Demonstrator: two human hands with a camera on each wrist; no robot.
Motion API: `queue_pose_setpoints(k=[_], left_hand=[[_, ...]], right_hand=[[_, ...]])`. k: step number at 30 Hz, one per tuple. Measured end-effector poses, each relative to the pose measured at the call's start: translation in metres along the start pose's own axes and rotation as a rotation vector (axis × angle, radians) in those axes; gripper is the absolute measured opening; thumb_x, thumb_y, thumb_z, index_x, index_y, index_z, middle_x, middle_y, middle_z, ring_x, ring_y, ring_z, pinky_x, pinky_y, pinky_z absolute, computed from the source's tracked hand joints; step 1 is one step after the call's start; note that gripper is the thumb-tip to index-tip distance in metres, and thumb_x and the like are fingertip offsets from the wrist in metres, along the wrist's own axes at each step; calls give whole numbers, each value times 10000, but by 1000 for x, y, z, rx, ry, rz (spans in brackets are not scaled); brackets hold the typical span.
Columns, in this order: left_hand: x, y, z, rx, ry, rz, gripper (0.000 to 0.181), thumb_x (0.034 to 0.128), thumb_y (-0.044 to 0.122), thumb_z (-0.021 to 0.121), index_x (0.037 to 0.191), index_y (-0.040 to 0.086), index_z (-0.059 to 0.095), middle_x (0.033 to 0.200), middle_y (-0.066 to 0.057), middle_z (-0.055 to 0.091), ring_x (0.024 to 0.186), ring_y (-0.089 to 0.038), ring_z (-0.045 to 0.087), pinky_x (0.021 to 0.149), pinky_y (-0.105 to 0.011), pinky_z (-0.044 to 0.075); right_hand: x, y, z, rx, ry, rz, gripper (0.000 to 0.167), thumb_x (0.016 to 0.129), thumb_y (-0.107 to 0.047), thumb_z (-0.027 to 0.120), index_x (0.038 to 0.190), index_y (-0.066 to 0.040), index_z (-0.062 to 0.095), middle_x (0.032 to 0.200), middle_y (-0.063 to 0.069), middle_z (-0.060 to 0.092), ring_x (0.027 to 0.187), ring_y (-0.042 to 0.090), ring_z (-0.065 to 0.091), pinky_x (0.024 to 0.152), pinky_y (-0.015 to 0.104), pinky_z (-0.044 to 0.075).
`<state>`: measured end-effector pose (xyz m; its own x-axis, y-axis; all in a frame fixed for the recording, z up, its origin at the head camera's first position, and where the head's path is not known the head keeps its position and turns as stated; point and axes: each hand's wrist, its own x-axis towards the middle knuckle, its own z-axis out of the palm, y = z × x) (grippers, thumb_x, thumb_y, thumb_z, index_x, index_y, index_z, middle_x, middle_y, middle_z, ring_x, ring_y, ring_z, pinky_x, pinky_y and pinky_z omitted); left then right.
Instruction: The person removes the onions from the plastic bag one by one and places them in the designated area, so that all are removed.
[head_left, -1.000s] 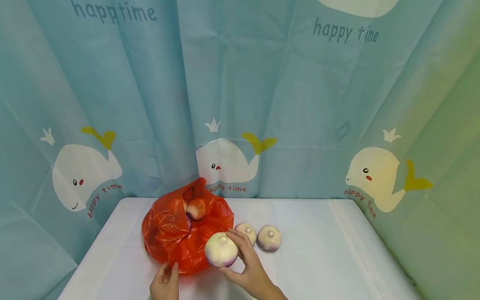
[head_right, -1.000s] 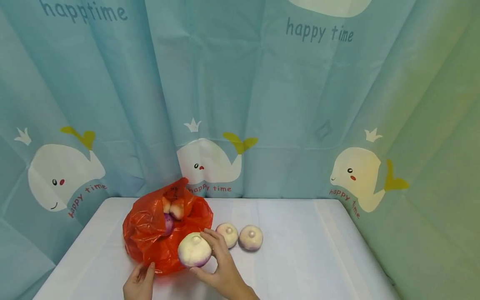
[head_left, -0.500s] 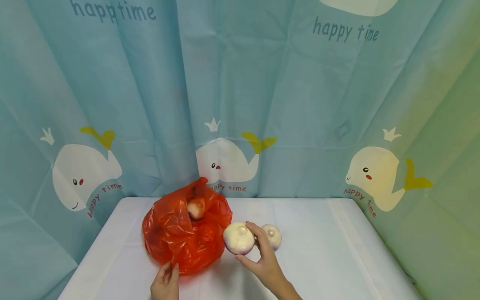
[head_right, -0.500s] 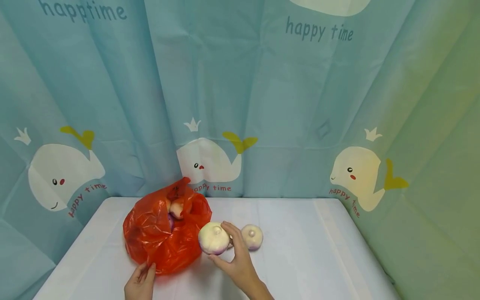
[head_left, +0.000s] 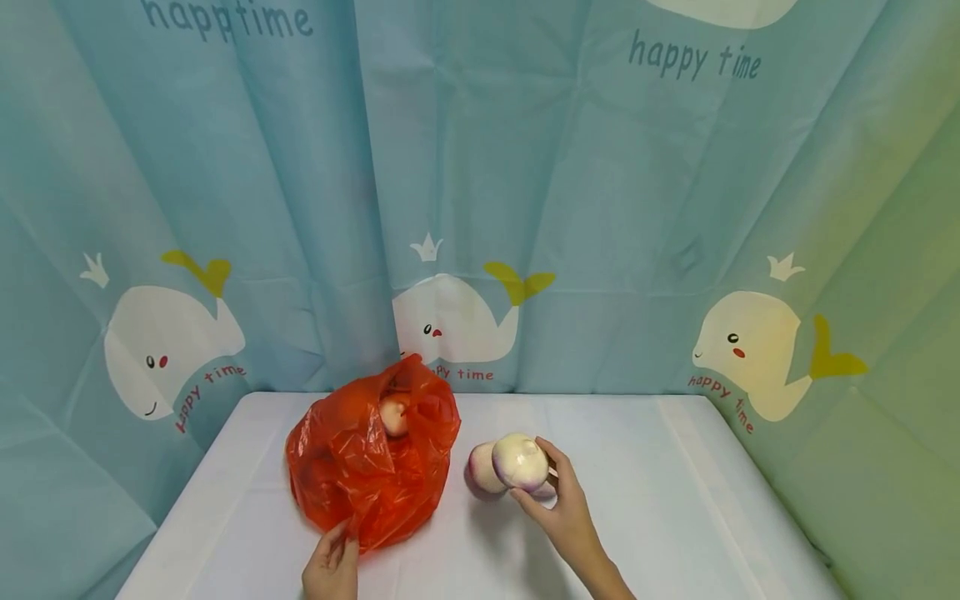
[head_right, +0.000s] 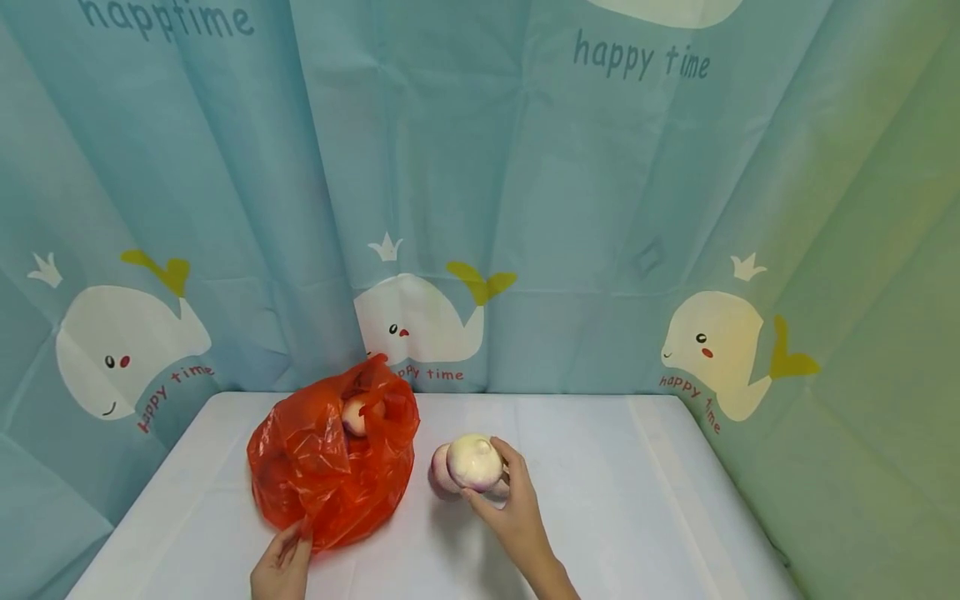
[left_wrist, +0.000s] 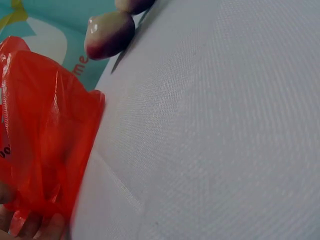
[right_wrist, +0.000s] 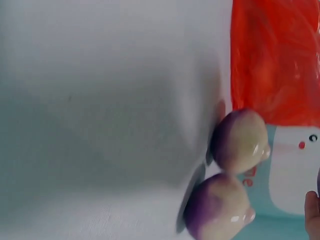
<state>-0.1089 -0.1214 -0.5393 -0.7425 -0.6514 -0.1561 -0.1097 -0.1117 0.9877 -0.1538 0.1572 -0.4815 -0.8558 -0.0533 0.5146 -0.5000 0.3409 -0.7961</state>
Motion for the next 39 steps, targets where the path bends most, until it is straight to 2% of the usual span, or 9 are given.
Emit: queue_pose_setpoints(k=[4,7,11,18,23,31,35,39], left_hand=[[0,1,0,-6,-10,-10,313,845,-90,561,1144,-180,540,1120,-368,546,732,110,511,605,-94,481],[0,1,0,-14,-6,-2,308,843,-94,566,1136,-184,542,1105,-363,556,733,108,515,611,-89,478],[-1,2,0,-17,10,21,295,841,-94,567,1120,-188,552,1077,-342,578,725,122,517,617,-75,467],[-2,5,1,-53,13,34,286,869,-71,578,1124,-198,544,1072,-328,588,741,122,524,635,-76,468],[-1,5,0,-36,31,29,271,879,-47,591,1110,-186,559,1049,-285,611,734,123,522,625,-70,464],[-1,5,-2,-54,37,35,281,874,-50,601,1110,-194,554,1030,-274,614,733,113,525,630,-70,464],[-2,6,-1,-58,30,54,271,865,-75,588,1098,-209,549,1013,-270,619,735,110,530,638,-70,463],[-3,7,-1,-56,34,64,269,858,-79,592,1089,-211,552,1011,-271,623,733,108,534,637,-70,463]], right_hand=[[1,7,-10,-39,20,13,757,750,-44,785,1373,38,363,1347,194,437,1174,306,465,943,292,439],[1,12,-17,-92,30,28,752,760,-64,784,1369,60,362,1345,220,423,1192,328,455,946,351,439],[-1,17,-27,-174,39,37,742,752,-59,790,1350,84,374,1301,238,439,1163,346,471,890,454,465],[-5,29,-46,-264,66,85,728,758,-40,775,1323,141,353,1273,311,415,1133,442,469,851,496,472],[-7,36,-53,-279,79,132,732,762,-30,770,1318,142,327,1279,320,354,1132,455,435,858,511,463],[-9,45,-56,-314,139,213,717,753,-34,781,1311,133,363,1198,303,347,1023,376,464,861,476,472],[-8,52,-62,-389,135,190,717,738,-69,800,1299,122,396,1179,311,401,1024,406,477,844,541,469],[-6,57,-68,-461,98,174,716,742,-110,800,1292,123,408,1170,334,437,1062,481,448,827,610,424]])
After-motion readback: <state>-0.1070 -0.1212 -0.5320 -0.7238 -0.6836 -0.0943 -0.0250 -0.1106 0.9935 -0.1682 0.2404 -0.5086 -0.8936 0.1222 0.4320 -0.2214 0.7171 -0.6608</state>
